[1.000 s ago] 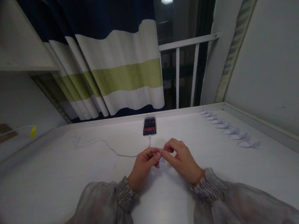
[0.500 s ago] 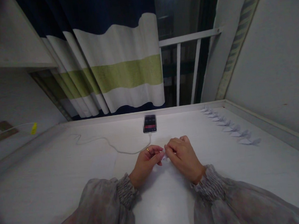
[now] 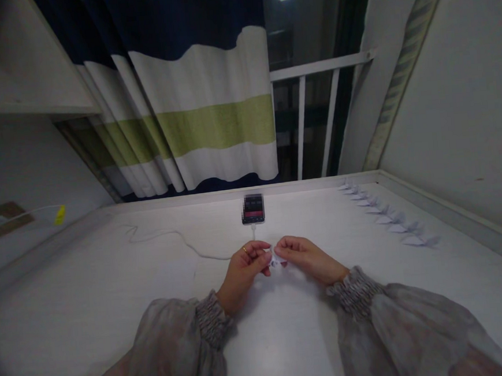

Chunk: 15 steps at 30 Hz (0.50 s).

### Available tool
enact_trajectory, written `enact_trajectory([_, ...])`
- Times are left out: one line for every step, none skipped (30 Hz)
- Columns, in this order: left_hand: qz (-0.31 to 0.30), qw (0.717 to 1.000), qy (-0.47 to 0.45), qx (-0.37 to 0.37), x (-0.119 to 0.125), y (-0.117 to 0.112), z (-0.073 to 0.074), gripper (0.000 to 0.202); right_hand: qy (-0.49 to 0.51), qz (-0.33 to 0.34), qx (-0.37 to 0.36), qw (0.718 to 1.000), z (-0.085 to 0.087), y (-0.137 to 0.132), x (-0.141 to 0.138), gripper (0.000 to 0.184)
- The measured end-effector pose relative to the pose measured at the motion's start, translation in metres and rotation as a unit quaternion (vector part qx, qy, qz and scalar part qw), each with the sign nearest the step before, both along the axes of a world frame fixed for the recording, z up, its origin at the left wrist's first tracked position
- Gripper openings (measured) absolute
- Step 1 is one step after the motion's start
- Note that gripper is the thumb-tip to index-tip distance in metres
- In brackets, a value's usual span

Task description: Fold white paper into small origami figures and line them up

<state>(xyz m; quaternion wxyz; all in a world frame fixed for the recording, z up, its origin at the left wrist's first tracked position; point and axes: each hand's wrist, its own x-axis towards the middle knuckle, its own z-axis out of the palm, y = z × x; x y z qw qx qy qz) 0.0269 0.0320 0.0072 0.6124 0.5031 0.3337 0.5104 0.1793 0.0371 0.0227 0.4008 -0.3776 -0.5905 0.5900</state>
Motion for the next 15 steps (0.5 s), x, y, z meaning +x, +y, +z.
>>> enact_trajectory([-0.001, 1.000, -0.001, -0.002, 0.0000, 0.0001, -0.0001, 0.030, -0.001, 0.018, -0.007, 1.000, -0.0010, -0.0001, 0.0000, 0.027])
enact_trajectory([-0.001, 1.000, -0.003, -0.006, 0.0001, 0.0002, -0.0002, 0.031, -0.002, 0.034, -0.013, 0.999, -0.0018, -0.0003, -0.0002, 0.029])
enact_trajectory([-0.001, 1.000, -0.006, -0.010, 0.0002, 0.0002, -0.0002, 0.033, 0.003, 0.043, -0.021, 0.999, -0.0025, -0.0007, -0.0005, 0.030])
enact_trajectory([-0.002, 1.000, -0.011, -0.015, 0.0004, 0.0001, -0.0002, 0.035, 0.017, 0.047, -0.033, 0.998, -0.0030, -0.0011, -0.0009, 0.031])
enact_trajectory([-0.003, 1.000, -0.017, -0.021, 0.0006, 0.0000, -0.0001, 0.036, 0.037, 0.050, -0.047, 0.997, -0.0035, -0.0016, -0.0014, 0.031])
enact_trajectory([-0.007, 0.999, -0.026, -0.029, 0.0008, -0.0001, -0.0001, 0.037, 0.057, 0.055, -0.063, 0.995, -0.0038, -0.0020, -0.0018, 0.031])
enact_trajectory([-0.014, 0.999, -0.033, -0.039, 0.0010, -0.0003, 0.0000, 0.038, 0.077, 0.062, -0.080, 0.992, -0.0041, -0.0023, -0.0021, 0.030])
enact_trajectory([-0.026, 0.998, -0.037, -0.051, 0.0011, -0.0004, -0.0001, 0.037, 0.094, 0.068, -0.093, 0.989, -0.0042, -0.0024, -0.0023, 0.029])
enact_trajectory([-0.042, 0.996, -0.036, -0.064, 0.0010, -0.0006, -0.0002, 0.037, 0.109, 0.072, -0.103, 0.986, -0.0044, -0.0024, -0.0023, 0.028])
enact_trajectory([-0.061, 0.995, -0.029, -0.077, 0.0008, -0.0007, -0.0004, 0.036, 0.120, 0.074, -0.108, 0.984, -0.0045, -0.0021, -0.0021, 0.027])
enact_trajectory([-0.079, 0.993, -0.017, -0.087, 0.0005, -0.0008, -0.0006, 0.036, 0.130, 0.072, -0.111, 0.983, -0.0047, -0.0017, -0.0017, 0.026])
enact_trajectory([-0.094, 0.991, -0.003, -0.093, 0.0001, -0.0010, -0.0007, 0.037, 0.139, 0.070, -0.113, 0.981, -0.0049, -0.0012, -0.0013, 0.026])
enact_trajectory([-0.104, 0.990, 0.008, -0.095, -0.0003, -0.0011, -0.0007, 0.037, 0.147, 0.067, -0.114, 0.980, -0.0051, -0.0006, -0.0009, 0.026])
enact_trajectory([-0.110, 0.989, 0.015, -0.093, -0.0007, -0.0013, -0.0005, 0.038, 0.152, 0.066, -0.115, 0.979, -0.0054, -0.0001, -0.0005, 0.025])
enact_trajectory([-0.113, 0.989, 0.016, -0.090, -0.0012, -0.0016, -0.0002, 0.038, 0.155, 0.065, -0.117, 0.979, -0.0057, 0.0003, -0.0004, 0.025])
